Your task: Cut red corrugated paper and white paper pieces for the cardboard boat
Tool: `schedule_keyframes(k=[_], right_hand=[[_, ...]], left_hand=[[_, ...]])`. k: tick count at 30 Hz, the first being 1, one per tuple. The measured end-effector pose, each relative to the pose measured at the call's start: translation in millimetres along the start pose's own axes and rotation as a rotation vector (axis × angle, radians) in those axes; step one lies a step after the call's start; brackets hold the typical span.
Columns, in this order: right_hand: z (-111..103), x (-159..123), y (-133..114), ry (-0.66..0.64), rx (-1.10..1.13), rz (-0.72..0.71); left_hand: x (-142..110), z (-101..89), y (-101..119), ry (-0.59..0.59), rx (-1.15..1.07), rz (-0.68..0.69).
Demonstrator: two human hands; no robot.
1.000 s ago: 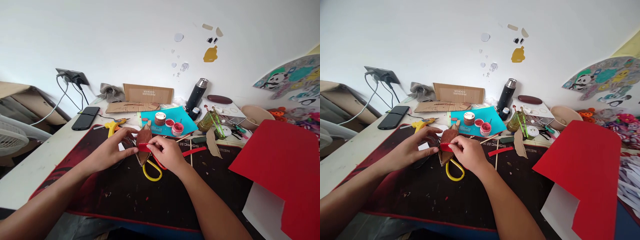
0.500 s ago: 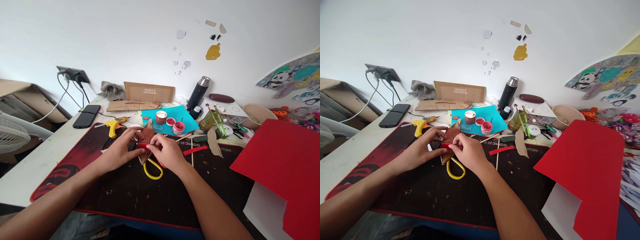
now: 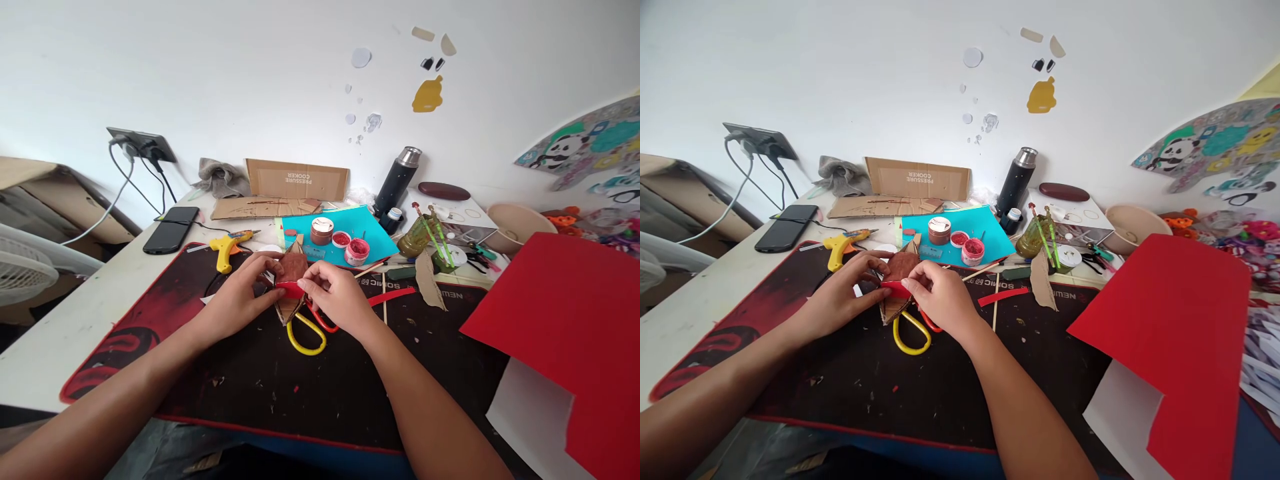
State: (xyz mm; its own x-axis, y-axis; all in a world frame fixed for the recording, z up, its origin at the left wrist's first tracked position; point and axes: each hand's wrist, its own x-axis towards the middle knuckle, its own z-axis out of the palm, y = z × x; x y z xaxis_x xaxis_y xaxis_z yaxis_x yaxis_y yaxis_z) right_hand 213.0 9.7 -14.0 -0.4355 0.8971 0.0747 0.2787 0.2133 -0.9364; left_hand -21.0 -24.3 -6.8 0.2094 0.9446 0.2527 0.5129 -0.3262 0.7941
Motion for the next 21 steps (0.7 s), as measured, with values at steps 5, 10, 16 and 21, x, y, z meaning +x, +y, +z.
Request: schedule_keyframes(k=[5,10,16,21], right_hand=[[-0.4,0.2,-0.3,-0.014,0.012,0.023],[-0.1,1.2,-0.5,-0.018,0.027,0.029],[-1.2,2.5,0.9,-0.038,0.091,0.062],[-9.5,5.5,-3.0,-0.034,0.198,0.134]], left_hand=[[0.7,-1.7,3.8,-0.018,-0.065,-0.051],[4.7,1.8,9.5,0.042,0.011,-0.079],[5.8,5.6,8.8,0.076,0.015,-0.093],[5.3,5.6,8.5,0.080,0.013,-0.114]])
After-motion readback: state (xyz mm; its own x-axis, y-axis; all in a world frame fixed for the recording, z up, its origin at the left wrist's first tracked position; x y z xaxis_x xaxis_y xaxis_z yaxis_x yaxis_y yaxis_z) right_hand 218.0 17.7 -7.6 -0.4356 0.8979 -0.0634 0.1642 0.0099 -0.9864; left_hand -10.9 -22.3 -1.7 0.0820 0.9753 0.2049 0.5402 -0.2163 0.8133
